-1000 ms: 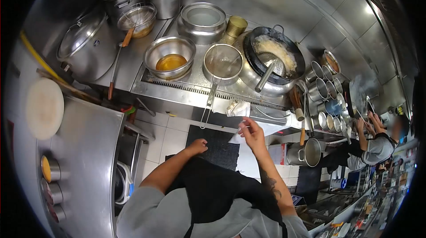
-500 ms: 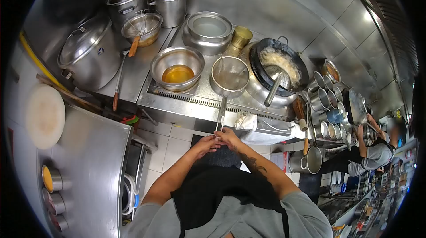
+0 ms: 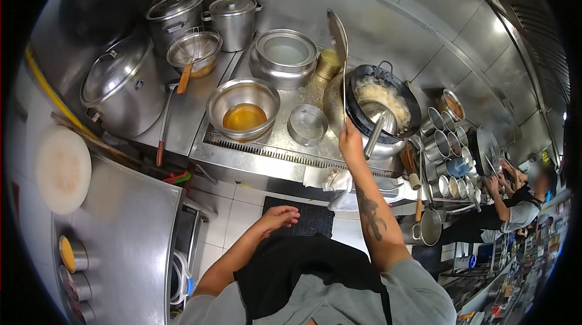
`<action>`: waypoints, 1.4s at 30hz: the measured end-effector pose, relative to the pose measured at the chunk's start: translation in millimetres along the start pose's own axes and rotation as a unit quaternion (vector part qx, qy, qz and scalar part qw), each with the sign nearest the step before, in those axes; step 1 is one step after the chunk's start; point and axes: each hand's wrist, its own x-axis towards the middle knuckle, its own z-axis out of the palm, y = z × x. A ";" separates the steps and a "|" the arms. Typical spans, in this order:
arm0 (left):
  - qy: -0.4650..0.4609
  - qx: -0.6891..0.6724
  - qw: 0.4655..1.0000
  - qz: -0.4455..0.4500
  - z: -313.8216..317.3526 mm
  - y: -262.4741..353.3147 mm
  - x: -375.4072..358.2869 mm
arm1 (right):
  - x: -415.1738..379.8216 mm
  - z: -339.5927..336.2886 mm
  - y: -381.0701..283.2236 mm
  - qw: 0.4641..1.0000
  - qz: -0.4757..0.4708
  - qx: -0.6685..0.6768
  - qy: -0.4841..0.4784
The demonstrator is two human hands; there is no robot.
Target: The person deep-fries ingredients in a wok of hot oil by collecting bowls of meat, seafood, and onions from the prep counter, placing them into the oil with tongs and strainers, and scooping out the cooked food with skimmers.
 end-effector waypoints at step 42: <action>0.268 0.711 0.606 0.237 233.3 134.6 252.3 | -71.6 -412.0 210.5 0.973 0.125 -0.061 -0.184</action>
